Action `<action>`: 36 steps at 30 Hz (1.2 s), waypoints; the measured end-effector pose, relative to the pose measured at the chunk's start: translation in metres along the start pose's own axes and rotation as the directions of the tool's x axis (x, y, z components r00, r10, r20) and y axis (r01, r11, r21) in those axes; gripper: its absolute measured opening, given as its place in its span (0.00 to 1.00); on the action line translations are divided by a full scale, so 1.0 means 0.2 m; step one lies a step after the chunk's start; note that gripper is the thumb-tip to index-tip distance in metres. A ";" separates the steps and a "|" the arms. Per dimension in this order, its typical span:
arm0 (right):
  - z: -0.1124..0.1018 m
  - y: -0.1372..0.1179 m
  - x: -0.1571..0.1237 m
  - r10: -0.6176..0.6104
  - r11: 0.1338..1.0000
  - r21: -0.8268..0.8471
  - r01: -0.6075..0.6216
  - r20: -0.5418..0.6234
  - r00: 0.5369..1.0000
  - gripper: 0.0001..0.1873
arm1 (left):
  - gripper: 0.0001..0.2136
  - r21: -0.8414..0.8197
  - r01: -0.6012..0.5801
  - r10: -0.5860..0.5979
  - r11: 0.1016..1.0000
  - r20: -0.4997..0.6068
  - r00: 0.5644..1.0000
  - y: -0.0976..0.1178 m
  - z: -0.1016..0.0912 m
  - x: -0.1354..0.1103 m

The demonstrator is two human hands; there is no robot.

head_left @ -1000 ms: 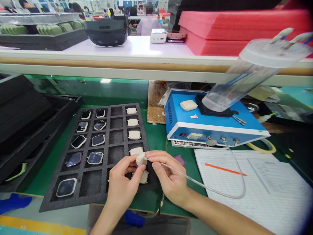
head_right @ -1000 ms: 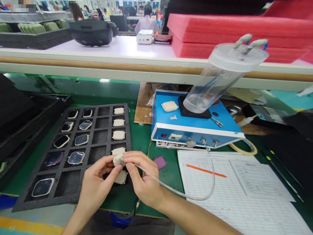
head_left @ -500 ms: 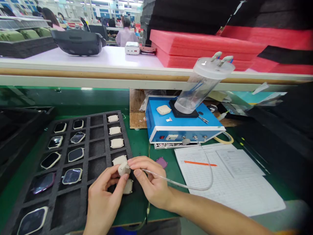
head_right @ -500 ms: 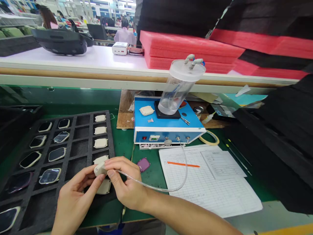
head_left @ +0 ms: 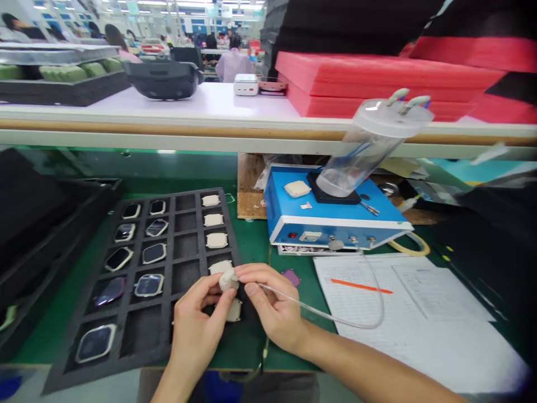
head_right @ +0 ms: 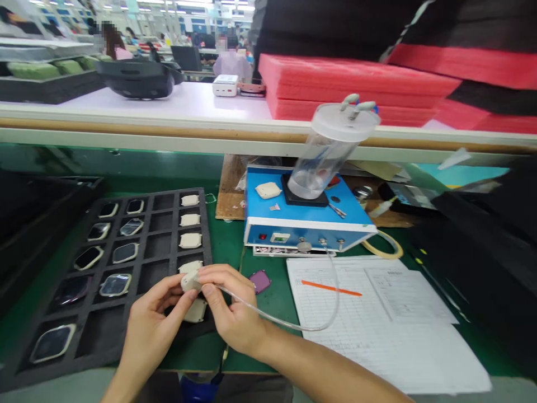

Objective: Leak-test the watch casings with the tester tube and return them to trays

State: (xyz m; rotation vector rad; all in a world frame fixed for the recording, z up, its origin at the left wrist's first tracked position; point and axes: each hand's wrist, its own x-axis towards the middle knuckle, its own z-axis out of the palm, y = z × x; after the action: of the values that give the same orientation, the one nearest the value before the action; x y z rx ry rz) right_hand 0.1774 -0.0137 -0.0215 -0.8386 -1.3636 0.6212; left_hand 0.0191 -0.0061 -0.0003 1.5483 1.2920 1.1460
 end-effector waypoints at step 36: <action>-0.01 0.00 -0.06 0.010 1.000 0.005 -0.010 -0.011 1.000 0.12 | 0.14 -0.064 0.102 -0.105 0.993 -0.033 0.994 0.04 -0.13 0.00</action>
State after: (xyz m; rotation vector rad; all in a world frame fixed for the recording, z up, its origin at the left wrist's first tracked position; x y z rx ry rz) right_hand 0.1775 -0.0223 -0.0287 -0.8449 -1.3481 0.6265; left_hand -0.0048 -0.0064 0.0141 1.4051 1.3324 1.1419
